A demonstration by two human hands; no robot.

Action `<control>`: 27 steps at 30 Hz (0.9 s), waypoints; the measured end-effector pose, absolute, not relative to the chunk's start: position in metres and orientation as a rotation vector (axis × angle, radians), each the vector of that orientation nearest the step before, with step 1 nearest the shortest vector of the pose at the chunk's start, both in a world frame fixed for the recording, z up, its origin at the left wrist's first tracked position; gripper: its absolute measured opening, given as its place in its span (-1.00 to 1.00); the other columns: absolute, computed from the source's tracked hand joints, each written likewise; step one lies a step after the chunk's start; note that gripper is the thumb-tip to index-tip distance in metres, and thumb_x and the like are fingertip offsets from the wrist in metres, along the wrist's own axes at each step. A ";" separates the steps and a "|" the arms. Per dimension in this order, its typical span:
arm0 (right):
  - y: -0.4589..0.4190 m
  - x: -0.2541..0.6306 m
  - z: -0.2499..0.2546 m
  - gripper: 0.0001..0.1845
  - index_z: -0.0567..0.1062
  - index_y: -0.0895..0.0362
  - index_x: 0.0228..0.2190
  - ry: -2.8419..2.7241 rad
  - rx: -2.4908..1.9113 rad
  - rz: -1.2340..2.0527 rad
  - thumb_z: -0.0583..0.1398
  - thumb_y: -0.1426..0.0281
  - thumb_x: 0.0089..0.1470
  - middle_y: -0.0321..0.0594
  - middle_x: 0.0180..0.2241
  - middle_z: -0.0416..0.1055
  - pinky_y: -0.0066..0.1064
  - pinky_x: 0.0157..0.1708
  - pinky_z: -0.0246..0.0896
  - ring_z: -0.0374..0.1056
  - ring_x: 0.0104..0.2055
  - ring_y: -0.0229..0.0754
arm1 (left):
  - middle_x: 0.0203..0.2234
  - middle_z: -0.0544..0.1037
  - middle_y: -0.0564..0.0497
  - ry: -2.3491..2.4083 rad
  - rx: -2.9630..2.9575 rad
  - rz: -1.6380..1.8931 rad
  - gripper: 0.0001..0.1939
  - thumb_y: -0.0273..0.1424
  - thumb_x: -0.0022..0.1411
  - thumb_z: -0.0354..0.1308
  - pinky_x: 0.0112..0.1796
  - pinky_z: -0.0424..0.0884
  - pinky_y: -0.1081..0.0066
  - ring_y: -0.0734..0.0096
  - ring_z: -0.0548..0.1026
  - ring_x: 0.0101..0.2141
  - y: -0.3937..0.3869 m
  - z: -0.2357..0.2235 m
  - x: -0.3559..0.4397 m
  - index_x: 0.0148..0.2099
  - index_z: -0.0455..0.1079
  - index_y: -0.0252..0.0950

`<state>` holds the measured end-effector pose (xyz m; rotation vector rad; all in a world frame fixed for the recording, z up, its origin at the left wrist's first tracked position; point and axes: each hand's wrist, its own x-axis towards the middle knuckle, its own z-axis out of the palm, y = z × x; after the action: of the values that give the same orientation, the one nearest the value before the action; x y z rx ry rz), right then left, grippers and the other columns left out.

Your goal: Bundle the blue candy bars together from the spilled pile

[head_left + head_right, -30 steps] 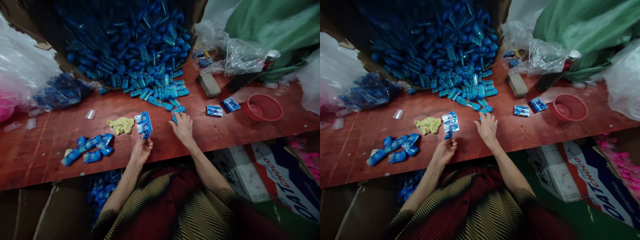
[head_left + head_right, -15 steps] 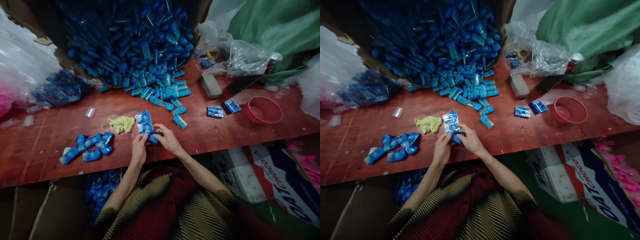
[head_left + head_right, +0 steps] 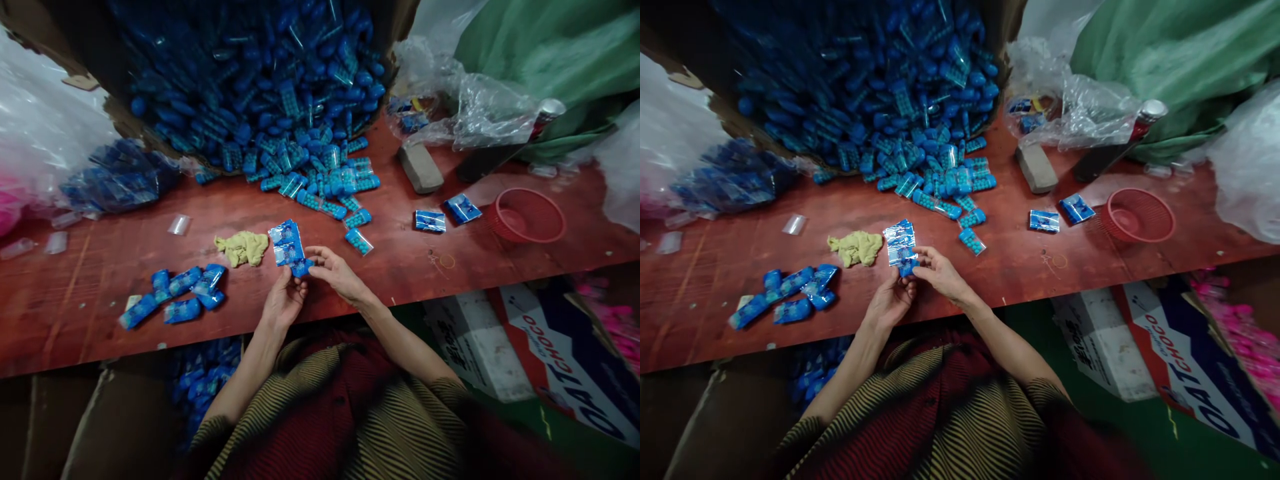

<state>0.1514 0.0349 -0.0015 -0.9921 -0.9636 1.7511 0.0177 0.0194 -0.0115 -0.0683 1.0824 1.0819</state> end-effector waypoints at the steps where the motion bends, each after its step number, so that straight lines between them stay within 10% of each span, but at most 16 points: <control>1: 0.035 0.152 -0.001 -0.57 0.35 0.09 -0.13 -0.958 -0.984 1.767 0.22 0.48 -0.12 -0.32 -0.31 0.41 -0.40 -0.16 0.29 0.36 -0.30 -0.32 | -0.70 0.34 0.12 1.068 -0.067 1.087 -0.80 -0.35 0.17 0.17 -0.63 0.31 0.60 0.60 0.36 -0.65 0.020 -0.012 0.018 -0.44 0.30 -0.33; 20: 0.029 0.144 -0.001 -0.64 0.39 0.12 -0.17 -1.173 -1.218 1.453 0.06 0.53 -0.08 -0.33 -0.45 0.40 -0.47 -0.39 0.26 0.32 -0.44 -0.30 | -0.70 0.37 0.13 1.121 0.344 1.190 -0.68 -0.31 -0.14 0.38 -0.56 0.32 0.55 0.58 0.36 -0.63 0.007 -0.005 0.026 -0.53 0.28 -0.33; 27: 0.035 0.163 0.010 -0.69 0.42 0.14 -0.13 -1.527 -1.145 1.408 0.07 0.37 0.07 -0.29 -0.44 0.40 -0.40 -0.35 0.28 0.33 -0.44 -0.27 | -0.68 0.38 0.11 1.063 0.057 1.051 -0.82 -0.34 0.04 0.28 -0.59 0.33 0.58 0.54 0.40 -0.61 0.012 -0.011 0.016 -0.37 0.35 -0.31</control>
<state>0.1628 0.0350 0.0099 -1.1449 -1.5271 1.4081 0.0155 0.0116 -0.0110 0.0574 1.0635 1.0507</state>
